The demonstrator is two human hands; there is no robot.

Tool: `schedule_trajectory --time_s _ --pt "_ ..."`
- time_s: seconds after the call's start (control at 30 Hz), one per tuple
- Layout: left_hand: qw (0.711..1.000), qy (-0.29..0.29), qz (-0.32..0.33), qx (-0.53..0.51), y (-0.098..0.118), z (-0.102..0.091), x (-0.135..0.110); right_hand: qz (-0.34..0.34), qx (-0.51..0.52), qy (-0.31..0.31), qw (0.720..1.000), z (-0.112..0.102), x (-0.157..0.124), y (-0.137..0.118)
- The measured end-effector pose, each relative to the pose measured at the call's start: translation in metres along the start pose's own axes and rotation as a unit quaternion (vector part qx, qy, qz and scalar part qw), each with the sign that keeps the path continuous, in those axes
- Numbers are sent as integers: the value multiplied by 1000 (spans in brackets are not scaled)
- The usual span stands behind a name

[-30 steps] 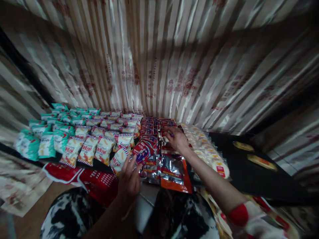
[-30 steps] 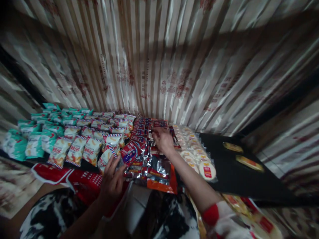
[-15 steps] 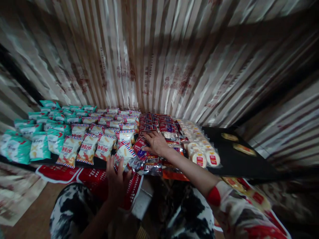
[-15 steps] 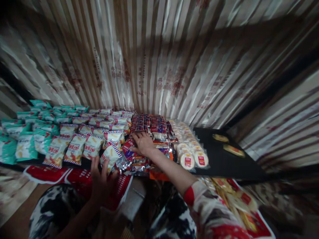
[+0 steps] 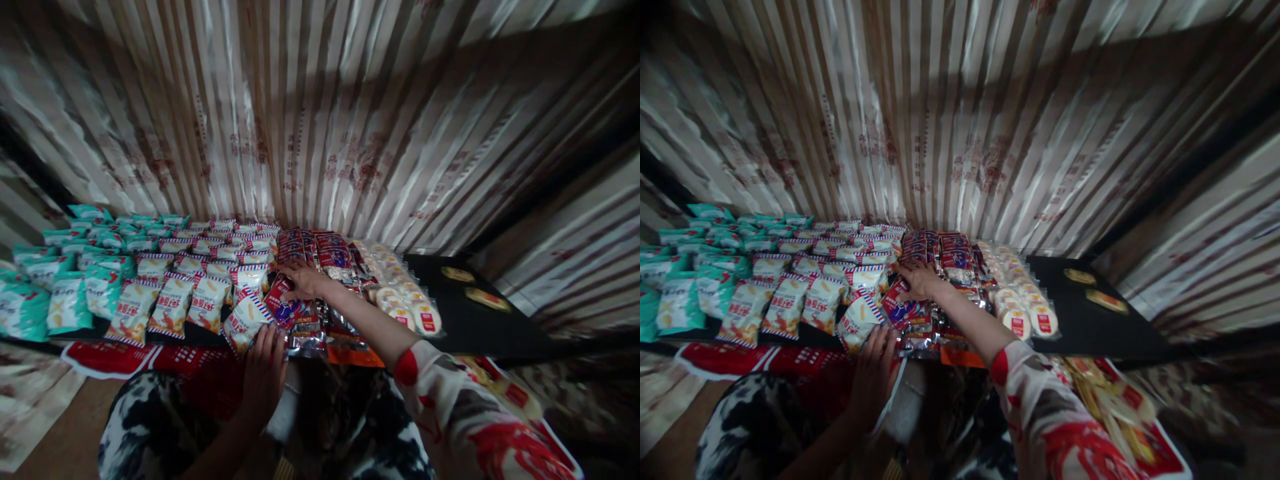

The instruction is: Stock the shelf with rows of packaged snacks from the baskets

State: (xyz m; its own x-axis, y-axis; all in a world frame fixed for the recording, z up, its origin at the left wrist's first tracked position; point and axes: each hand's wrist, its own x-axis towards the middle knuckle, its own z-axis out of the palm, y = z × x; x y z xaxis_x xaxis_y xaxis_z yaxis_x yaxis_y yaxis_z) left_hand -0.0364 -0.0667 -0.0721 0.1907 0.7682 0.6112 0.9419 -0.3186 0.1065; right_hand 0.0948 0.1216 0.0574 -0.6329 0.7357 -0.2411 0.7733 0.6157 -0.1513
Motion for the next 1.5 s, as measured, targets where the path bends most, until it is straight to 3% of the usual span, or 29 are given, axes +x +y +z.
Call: schedule_trajectory --time_s 0.13,0.4,0.7,0.83,1.03,1.2,1.37,1.5 --pt "1000 16 9 0 -2 2 3 -70 -2 -24 997 4 6 -3" --pt "998 31 27 -53 -14 5 4 -133 -36 -102 985 -10 34 -9" --pt "995 30 48 -84 -24 6 7 -139 -56 -74 986 -13 40 -12" --pt "994 25 52 -91 -25 5 10 -134 -19 -99 986 -18 37 -16" --pt "993 22 77 -87 -23 -1 9 -125 89 -109 982 -35 14 -17" --pt "989 82 104 -59 -27 -17 5 -106 265 -113 952 -53 -20 7" --pt "988 154 26 -8 -40 -19 3 -16 346 -73 935 -81 -61 45" --pt "988 143 -51 -15 -48 -17 11 82 391 -97 912 -98 -87 74"
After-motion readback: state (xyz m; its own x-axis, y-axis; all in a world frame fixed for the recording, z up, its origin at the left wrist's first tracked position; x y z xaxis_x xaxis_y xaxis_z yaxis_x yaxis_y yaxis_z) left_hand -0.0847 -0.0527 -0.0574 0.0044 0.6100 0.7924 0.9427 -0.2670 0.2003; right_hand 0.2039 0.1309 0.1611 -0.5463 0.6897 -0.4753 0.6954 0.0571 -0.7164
